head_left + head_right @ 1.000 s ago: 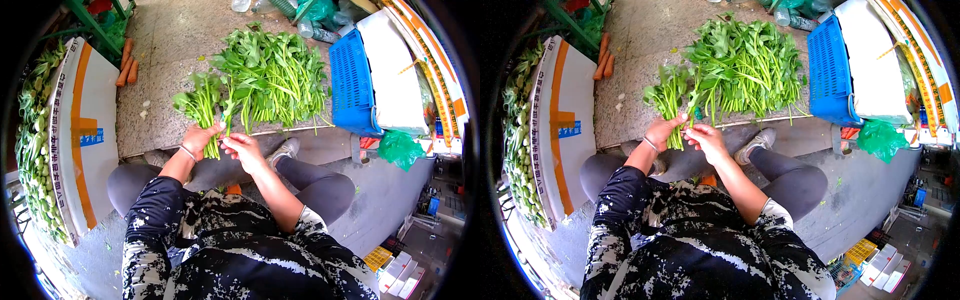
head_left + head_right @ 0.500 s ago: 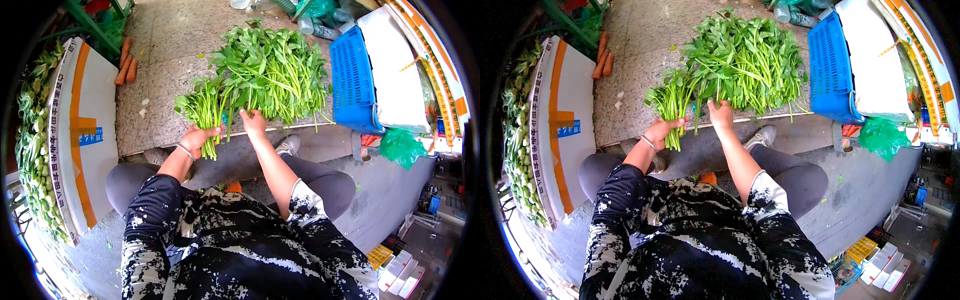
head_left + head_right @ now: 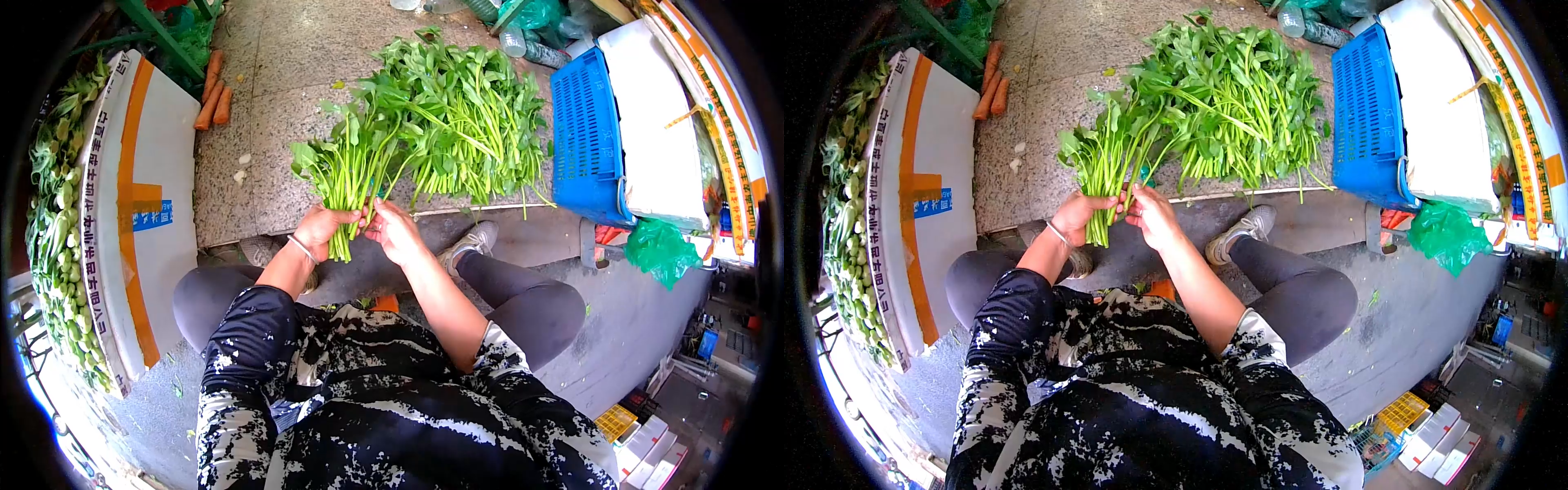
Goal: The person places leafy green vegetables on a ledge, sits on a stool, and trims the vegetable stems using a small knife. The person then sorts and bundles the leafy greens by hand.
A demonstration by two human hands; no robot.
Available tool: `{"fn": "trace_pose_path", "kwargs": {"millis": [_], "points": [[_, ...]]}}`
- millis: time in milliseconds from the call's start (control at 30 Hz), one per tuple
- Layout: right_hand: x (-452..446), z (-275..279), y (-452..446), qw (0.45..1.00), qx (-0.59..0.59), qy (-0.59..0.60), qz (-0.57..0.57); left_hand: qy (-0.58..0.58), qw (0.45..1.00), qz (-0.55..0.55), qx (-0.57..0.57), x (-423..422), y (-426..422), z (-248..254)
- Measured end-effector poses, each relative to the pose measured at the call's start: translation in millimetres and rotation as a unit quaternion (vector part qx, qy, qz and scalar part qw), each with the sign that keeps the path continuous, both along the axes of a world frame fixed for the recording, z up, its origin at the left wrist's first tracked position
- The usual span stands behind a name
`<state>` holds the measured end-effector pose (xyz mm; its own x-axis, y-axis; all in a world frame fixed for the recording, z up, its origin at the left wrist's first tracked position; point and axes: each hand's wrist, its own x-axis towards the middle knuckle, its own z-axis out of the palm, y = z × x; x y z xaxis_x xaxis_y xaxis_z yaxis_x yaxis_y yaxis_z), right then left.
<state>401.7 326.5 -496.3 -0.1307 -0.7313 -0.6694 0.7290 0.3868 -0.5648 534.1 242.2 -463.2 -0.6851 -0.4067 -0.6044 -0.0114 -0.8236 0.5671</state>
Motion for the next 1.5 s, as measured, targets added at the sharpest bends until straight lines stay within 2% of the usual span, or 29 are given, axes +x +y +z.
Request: {"fn": "trace_pose_path", "kwargs": {"millis": [67,133,233,333,467,533,567,600,667,700,733,767,800,867,900,933,1000,1033,1100,1133,1200,1233,1367,1433,1467,1500], "points": [[-0.2,11.6,-0.2,0.997,-0.025,0.067,0.006,0.004,1.0,-0.012,0.002,-1.9,0.6,-0.1],[4.1,26.8,-1.3,0.98,0.022,0.189,0.057,-0.037,0.999,-0.031,-0.008,-2.6,5.0,4.0],[13.5,28.5,-0.5,0.97,0.056,0.228,0.063,-0.054,0.998,-0.022,-0.016,-8.2,11.5,11.7],[17.8,39.4,7.0,0.979,0.052,0.188,0.06,-0.061,0.998,-0.016,-0.016,-11.3,15.3,21.8],[12.6,35.4,13.8,0.967,0.067,0.227,0.094,-0.048,0.995,-0.059,-0.058,-9.4,15.6,4.1],[9.5,47.9,13.3,0.966,0.082,0.214,0.118,-0.074,0.997,-0.011,0.025,-10.2,13.5,3.7],[12.2,53.7,13.4,0.969,0.063,0.199,0.135,-0.053,0.998,-0.019,0.028,-8.5,13.7,3.5],[13.4,59.9,12.8,0.954,0.063,0.236,0.176,-0.052,0.998,-0.02,0.03,-9.5,15.7,4.1],[20.1,26.8,14.3,0.913,0.025,0.35,0.21,-0.096,0.995,-0.014,0.003,-12.1,16.8,7.2],[16.5,47.1,12.4,0.85,-0.002,0.442,0.287,-0.124,0.992,0.006,-0.027,-16.8,21.5,22.7],[9.4,49.5,8.0,0.811,-0.092,0.474,0.331,-0.078,0.997,0.01,-0.025,-15.8,20.1,7.2],[-8.8,52.2,0.0,0.81,-0.01,0.413,0.415,-0.077,0.997,-0.007,0.01,-10.0,15.2,-6.5],[-32.9,77.5,-14.5,0.797,0.072,0.345,0.491,-0.077,0.996,-0.024,0.045,-9.0,11.5,-6.4],[-78.0,77.0,-31.7,0.795,0.07,0.534,0.278,-0.046,0.998,0.014,0.049,-13.5,10.5,-0.2],[-101.7,73.7,-44.5,0.727,0.14,0.643,0.196,-0.054,0.996,0.029,0.066,-13.5,9.1,1.6],[-121.3,75.3,-55.6,0.576,0.212,0.771,0.169,-0.062,0.994,0.045,0.081,-13.6,7.4,4.7],[-164.6,42.8,-70.9,0.533,0.231,0.802,0.137,-0.041,0.994,0.06,0.082,-14.2,4.6,18.0],[-176.2,33.2,-73.4,0.534,0.229,0.802,0.137,-0.006,0.994,0.078,0.071,-13.8,2.6,21.1],[-192.1,25.5,-78.6,0.5,0.183,0.813,0.237,0.071,0.991,0.11,0.027,-13.7,-3.1,24.2],[-199.3,25.8,-81.9,0.501,0.182,0.813,0.236,0.094,0.987,0.127,0.026,-12.7,-6.6,26.9],[-211.3,28.2,-83.9,0.483,0.222,0.771,0.351,0.089,0.983,0.163,0.004,-12.2,-11.7,30.9],[-214.3,40.3,-82.0,0.475,0.192,0.773,0.375,0.089,0.983,0.163,0.004,-11.9,-13.0,29.7],[-247.1,69.0,-89.9,0.487,0.184,0.78,0.348,0.1,0.971,0.208,0.055,-10.5,-14.6,27.8],[-271.2,79.1,-89.1,0.647,0.083,0.705,0.277,0.1,0.968,0.22,0.068,-10.7,-14.2,28.4],[-278.7,77.4,-87.3,0.703,0.088,0.674,0.21,0.093,0.971,0.215,0.054,-10.2,-13.4,27.5],[-263.8,103.1,-80.4,0.791,0.058,0.586,0.165,0.087,0.973,0.21,0.04,-10.4,-12.5,26.6]]}}
